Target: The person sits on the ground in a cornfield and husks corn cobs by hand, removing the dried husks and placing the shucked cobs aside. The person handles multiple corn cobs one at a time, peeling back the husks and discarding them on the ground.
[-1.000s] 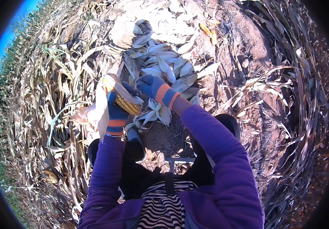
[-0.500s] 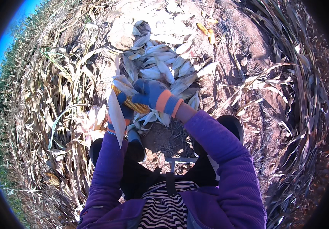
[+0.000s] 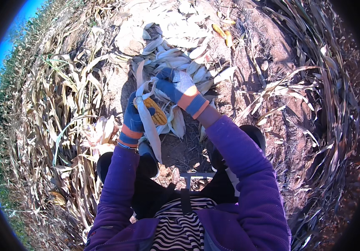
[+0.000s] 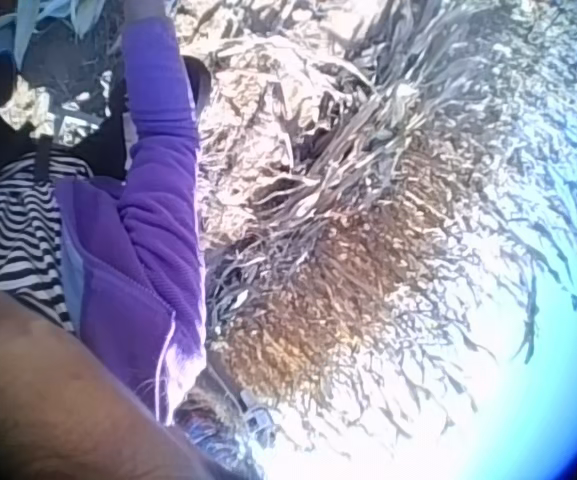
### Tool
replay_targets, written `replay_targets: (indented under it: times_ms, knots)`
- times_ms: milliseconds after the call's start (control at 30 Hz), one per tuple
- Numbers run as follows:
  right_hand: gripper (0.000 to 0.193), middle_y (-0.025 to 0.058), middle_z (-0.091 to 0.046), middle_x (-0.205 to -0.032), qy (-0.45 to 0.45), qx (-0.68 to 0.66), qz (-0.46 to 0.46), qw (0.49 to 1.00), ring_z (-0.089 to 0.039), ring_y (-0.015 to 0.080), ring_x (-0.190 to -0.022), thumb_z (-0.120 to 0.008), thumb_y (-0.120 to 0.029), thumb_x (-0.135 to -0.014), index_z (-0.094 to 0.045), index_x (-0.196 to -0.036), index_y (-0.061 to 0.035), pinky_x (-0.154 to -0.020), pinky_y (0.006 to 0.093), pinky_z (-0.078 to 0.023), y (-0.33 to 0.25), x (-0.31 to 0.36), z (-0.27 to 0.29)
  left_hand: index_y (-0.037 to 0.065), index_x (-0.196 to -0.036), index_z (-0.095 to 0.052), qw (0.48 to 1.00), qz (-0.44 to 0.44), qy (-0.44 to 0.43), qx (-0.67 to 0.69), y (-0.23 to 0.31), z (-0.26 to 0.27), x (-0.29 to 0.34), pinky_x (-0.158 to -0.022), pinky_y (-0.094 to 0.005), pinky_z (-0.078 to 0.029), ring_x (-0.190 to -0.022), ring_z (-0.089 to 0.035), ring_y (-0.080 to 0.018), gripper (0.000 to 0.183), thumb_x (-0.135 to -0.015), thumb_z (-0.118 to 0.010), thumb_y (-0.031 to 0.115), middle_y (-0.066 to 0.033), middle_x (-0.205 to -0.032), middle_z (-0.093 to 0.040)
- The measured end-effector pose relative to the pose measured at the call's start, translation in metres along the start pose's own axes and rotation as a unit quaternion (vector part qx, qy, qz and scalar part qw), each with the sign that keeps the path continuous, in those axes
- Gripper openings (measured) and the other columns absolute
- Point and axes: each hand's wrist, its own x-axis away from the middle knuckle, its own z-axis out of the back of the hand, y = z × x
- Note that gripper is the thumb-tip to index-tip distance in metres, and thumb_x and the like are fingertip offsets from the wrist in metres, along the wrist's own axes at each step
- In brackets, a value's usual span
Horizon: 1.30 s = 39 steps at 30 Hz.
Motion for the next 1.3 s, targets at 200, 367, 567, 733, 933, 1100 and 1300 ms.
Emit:
replay_targets:
  times_ms: [200,367,567,733,933,1100,1300]
  knots:
    - [0.015,-0.0005,-0.059,-0.082,-0.008,-0.132,-0.043,0.99,-0.052,0.0056,-0.074,-0.062,-0.008,-0.079,-0.061,-0.093,-0.0033,-0.065,0.0223,-0.045,-0.004,0.007,-0.006,0.006,-0.123,-0.045,0.998,0.047,0.011,0.035,0.007,-0.008,0.002,-0.076,-0.0269,-0.045,-0.091,-0.052,-0.0135,0.054,-0.075,-0.07,0.008,-0.0046,-0.104,-0.055]
    - [0.017,-0.0006,-0.059,-0.083,-0.018,-0.159,-0.086,0.983,-0.052,0.0059,-0.074,-0.062,-0.007,-0.078,-0.06,-0.094,-0.0024,-0.066,0.0221,-0.045,-0.007,0.007,-0.005,0.003,-0.118,-0.049,0.988,0.097,0.043,0.113,0.014,-0.015,0.003,-0.077,-0.0288,-0.046,-0.089,-0.054,-0.0135,0.045,-0.078,-0.067,0.011,-0.0048,-0.101,-0.057]
    - [0.028,0.0026,-0.06,-0.089,-0.037,-0.108,-0.05,0.992,-0.054,0.0083,-0.078,-0.065,-0.011,-0.078,-0.057,-0.103,-0.0014,-0.069,0.0241,-0.047,0.004,0.001,-0.001,0.003,-0.114,-0.052,0.933,0.123,0.101,0.322,0.013,-0.017,0.0,-0.081,-0.0319,-0.047,-0.092,-0.057,-0.018,0.037,-0.082,-0.062,0.016,-0.0072,-0.105,-0.057]
    - [0.048,0.0065,-0.058,-0.098,-0.07,0.075,-0.117,0.988,-0.054,0.0124,-0.088,-0.072,-0.019,-0.075,-0.05,-0.114,-0.0011,-0.078,0.0267,-0.046,0.025,0.001,0.0,0.002,-0.109,-0.053,0.891,0.177,0.169,0.383,-0.017,-0.005,0.001,-0.081,-0.0365,-0.048,-0.089,-0.058,-0.0222,0.033,-0.083,-0.063,0.022,-0.009,-0.096,-0.059]
    - [0.07,0.0161,-0.059,-0.104,-0.189,0.211,-0.15,0.947,-0.057,0.0229,-0.094,-0.077,-0.036,-0.067,-0.046,-0.118,0.0012,-0.082,0.0329,-0.046,0.04,0.02,-0.009,0.004,-0.101,-0.056,0.853,0.215,0.152,0.451,-0.02,0.0,-0.003,-0.08,-0.0396,-0.049,-0.087,-0.059,-0.0246,0.034,-0.085,-0.059,0.034,-0.0104,-0.093,-0.06]
    - [0.074,0.023,-0.06,-0.101,-0.229,0.2,-0.133,0.943,-0.06,0.0324,-0.094,-0.077,-0.044,-0.062,-0.049,-0.111,0.0047,-0.08,0.0369,-0.046,0.038,0.026,-0.018,0.004,-0.101,-0.056,0.871,0.207,0.146,0.42,-0.014,0.009,-0.001,-0.081,-0.0402,-0.048,-0.088,-0.059,-0.0269,0.035,-0.089,-0.051,0.036,-0.0111,-0.094,-0.061]
    - [0.059,0.0181,-0.063,-0.092,-0.274,0.257,-0.102,0.921,-0.063,0.024,-0.083,-0.074,-0.034,-0.069,-0.05,-0.11,0.0007,-0.074,0.0353,-0.048,0.044,0.028,-0.017,0.002,-0.096,-0.058,0.958,0.115,0.153,0.211,-0.011,0.027,-0.004,-0.08,-0.039,-0.047,-0.084,-0.06,-0.0273,0.034,-0.09,-0.048,0.034,-0.0128,-0.085,-0.063]
